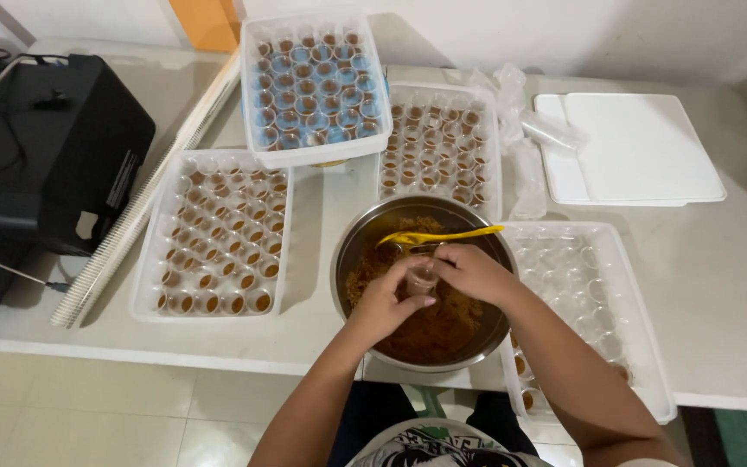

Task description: Filling small plastic cups with a brown mixture using a spoon.

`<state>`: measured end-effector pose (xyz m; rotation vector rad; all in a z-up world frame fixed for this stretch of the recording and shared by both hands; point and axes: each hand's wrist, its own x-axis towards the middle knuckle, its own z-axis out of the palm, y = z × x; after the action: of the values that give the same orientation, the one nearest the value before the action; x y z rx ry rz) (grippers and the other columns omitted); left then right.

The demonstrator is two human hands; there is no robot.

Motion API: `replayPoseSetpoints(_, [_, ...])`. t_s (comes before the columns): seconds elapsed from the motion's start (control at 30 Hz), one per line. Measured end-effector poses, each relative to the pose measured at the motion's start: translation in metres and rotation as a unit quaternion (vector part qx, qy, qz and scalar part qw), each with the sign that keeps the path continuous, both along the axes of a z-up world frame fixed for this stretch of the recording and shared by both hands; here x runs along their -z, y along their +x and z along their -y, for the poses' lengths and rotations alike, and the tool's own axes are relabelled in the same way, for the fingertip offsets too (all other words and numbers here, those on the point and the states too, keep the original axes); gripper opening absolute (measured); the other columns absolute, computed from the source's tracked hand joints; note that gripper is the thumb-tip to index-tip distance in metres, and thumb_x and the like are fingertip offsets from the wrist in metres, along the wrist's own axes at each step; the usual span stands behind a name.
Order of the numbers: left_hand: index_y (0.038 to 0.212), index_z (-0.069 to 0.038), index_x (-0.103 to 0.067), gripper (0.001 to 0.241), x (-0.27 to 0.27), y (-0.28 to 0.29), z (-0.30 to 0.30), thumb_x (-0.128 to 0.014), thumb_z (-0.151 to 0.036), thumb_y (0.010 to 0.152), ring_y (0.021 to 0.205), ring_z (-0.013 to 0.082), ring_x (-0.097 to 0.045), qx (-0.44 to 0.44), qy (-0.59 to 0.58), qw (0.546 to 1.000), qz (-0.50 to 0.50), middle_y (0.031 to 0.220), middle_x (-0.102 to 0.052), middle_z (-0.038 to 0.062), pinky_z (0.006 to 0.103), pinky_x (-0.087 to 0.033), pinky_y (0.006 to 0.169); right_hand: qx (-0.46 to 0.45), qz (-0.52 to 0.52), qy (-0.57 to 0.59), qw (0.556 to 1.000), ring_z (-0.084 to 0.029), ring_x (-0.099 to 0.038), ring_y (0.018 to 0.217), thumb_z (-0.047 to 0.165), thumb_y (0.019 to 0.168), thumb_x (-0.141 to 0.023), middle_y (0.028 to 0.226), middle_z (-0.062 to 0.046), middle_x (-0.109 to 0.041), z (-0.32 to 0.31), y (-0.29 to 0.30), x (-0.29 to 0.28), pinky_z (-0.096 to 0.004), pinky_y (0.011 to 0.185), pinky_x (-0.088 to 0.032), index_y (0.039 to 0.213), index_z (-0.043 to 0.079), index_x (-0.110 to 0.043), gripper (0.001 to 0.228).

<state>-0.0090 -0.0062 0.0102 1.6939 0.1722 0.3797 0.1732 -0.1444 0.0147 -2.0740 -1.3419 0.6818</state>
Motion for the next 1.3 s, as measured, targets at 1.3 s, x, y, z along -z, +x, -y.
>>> replayPoseSetpoints(1.3, [0.146, -0.004, -0.052, 0.062, 0.009, 0.007, -0.002, -0.077, -0.020, 0.091, 0.125, 0.0253, -0.066, 0.004, 0.033, 0.999, 0.007, 0.137, -0.066, 0.017, 0.0351, -0.051, 0.105, 0.103, -0.029, 0.234, 0.966, -0.025, -0.071, 0.117, 0.016, 0.081, -0.085, 0.131, -0.015, -0.070, 0.023, -0.045, 0.019, -0.034, 0.100, -0.053, 0.137, 0.004, -0.060, 0.063])
